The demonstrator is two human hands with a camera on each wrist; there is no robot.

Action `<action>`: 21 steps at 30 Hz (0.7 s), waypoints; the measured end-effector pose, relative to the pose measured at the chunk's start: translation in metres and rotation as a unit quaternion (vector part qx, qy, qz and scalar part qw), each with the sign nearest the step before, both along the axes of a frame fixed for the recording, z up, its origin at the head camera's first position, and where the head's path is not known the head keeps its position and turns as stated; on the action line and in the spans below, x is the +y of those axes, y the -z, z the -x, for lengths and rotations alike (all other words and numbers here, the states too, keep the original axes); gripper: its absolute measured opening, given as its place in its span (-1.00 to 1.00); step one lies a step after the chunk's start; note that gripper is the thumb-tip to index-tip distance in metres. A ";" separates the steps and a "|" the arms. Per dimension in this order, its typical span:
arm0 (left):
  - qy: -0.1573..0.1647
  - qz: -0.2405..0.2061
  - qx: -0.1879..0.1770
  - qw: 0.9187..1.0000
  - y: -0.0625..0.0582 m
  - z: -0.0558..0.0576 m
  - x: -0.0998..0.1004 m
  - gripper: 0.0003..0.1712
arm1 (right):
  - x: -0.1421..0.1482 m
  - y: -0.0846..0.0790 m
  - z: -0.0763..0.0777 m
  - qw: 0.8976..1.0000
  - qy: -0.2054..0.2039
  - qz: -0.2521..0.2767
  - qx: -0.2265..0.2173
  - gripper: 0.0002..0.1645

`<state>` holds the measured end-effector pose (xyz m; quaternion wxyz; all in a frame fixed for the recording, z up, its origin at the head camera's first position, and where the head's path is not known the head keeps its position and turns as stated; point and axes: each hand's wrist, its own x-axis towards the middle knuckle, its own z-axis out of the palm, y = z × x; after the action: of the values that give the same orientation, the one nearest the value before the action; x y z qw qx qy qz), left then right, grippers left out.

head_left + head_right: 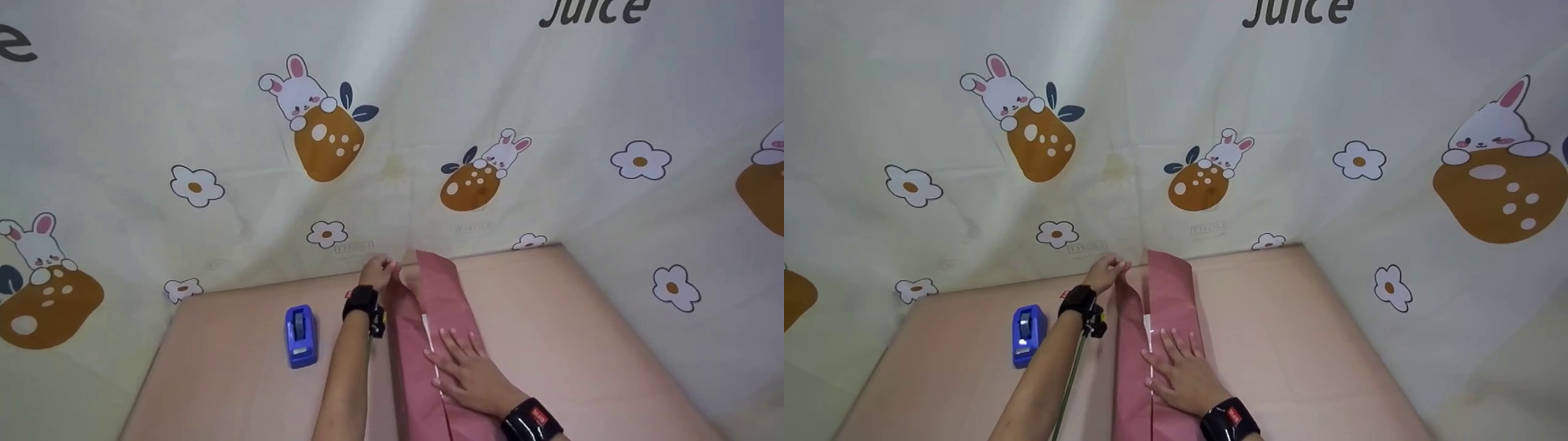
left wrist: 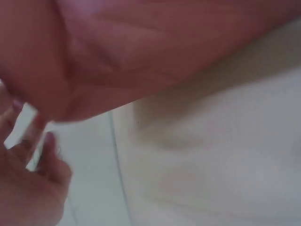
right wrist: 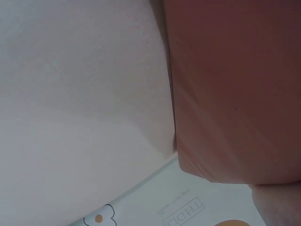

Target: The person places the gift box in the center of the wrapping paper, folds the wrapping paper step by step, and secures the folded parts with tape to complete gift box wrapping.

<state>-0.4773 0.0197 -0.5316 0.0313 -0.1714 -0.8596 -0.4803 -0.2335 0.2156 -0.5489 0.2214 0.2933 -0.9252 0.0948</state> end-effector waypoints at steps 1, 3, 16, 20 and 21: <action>-0.017 0.007 0.008 1.000 -0.012 -0.011 0.006 -0.79 | 0.000 0.000 0.000 1.000 0.001 0.001 0.001 -0.46; -0.034 0.016 0.039 0.999 -0.023 -0.024 0.016 -0.83 | -0.001 0.001 0.001 1.000 0.002 0.001 0.003 -0.46; 0.075 0.052 -0.181 0.979 -0.059 -0.060 0.034 -0.04 | 0.000 0.002 0.002 1.000 -0.001 -0.003 0.004 -0.45; 0.080 0.205 -0.272 0.937 -0.069 -0.076 0.021 0.23 | 0.000 0.001 0.001 1.000 -0.001 0.001 0.000 -0.46; 0.082 0.240 -0.282 0.925 -0.071 -0.080 0.018 0.26 | 0.000 0.001 0.000 1.000 -0.001 0.001 0.001 -0.46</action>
<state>-0.3974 0.0376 -0.4607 -0.2942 -0.1014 -0.9055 -0.2885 -0.2338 0.2153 -0.5500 0.2223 0.2943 -0.9246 0.0957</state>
